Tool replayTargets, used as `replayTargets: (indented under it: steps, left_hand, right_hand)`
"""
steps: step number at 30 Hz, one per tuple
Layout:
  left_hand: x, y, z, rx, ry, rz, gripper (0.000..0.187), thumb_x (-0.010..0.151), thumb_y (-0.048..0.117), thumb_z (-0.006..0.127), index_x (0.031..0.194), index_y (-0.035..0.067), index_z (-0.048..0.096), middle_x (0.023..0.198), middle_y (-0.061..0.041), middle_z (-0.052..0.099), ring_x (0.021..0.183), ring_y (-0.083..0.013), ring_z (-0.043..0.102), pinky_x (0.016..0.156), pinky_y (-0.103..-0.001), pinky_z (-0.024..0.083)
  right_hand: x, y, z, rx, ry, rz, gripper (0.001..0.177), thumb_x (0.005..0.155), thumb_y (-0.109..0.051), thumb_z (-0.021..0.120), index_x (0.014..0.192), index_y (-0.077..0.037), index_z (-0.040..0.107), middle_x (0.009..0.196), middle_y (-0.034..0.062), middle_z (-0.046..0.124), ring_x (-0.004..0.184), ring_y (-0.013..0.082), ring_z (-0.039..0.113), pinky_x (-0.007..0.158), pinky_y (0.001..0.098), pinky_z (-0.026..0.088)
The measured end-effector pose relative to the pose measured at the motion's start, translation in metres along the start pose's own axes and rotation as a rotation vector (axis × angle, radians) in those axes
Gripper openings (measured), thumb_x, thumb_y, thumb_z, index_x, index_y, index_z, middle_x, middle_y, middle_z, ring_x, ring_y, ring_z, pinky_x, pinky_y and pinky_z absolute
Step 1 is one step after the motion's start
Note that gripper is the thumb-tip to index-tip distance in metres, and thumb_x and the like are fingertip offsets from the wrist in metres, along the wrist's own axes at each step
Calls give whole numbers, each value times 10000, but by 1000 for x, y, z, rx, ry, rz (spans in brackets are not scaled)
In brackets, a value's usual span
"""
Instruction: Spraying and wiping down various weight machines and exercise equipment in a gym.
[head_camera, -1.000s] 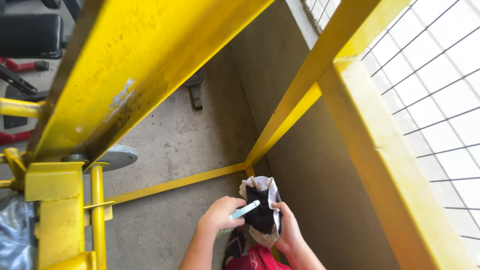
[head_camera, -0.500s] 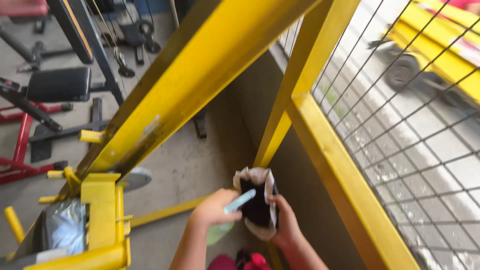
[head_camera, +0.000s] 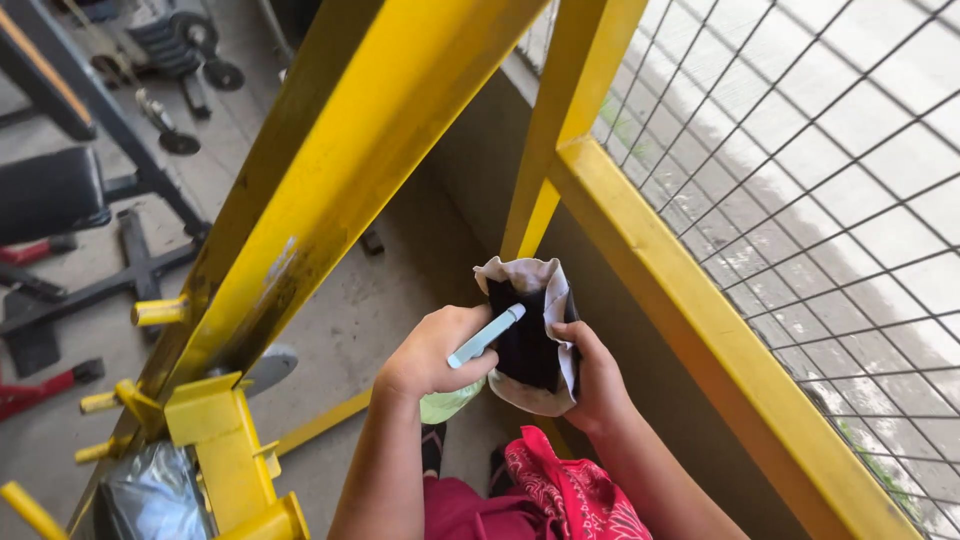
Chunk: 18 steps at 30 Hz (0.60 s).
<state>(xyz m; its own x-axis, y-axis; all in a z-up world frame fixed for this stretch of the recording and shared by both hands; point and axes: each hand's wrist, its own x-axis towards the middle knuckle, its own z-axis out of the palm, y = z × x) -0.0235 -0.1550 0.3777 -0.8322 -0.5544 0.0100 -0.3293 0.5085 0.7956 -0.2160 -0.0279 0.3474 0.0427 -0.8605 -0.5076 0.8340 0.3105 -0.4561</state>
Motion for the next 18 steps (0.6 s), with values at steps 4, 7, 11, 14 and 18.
replayTargets:
  steps: [4,7,11,14,18]
  left_hand:
    - [-4,18,-17,-20,16,132,262,743,192,722,956,77,622,843,-176,715,823,-424,682,701,-480,554]
    - [-1,26,-29,-3,0,195,208,769,186,720,927,90,626,841,-153,724,832,-398,699,713,-457,564]
    - [-4,41,-36,-128,28,297,232,805,146,695,1023,97,634,892,-108,738,849,-344,718,749,-403,575]
    - [-3,44,-30,-185,84,343,237,844,132,674,1080,118,660,925,-70,740,838,-282,756,782,-360,594]
    - [8,48,-23,-129,129,408,248,884,140,668,1131,113,658,956,-72,726,848,-269,744,807,-360,595]
  right_hand:
    - [-18,-1,9,37,146,-135,444,892,-292,578,1178,43,630,1008,182,735,875,292,730,880,448,593]
    - [-36,-18,26,20,129,-202,438,911,-290,598,1189,48,622,1008,178,727,863,286,721,878,441,590]
    - [-73,-42,52,-66,173,-461,448,916,-261,584,1266,16,615,1106,159,706,961,279,709,933,418,574]
    - [-97,-54,89,-209,125,-968,467,923,-208,547,1340,0,569,1296,160,643,1194,306,661,1094,464,538]
    - [-67,-69,60,-1027,161,-1529,395,1159,-211,501,1492,0,523,1480,134,512,1379,249,477,1233,375,348]
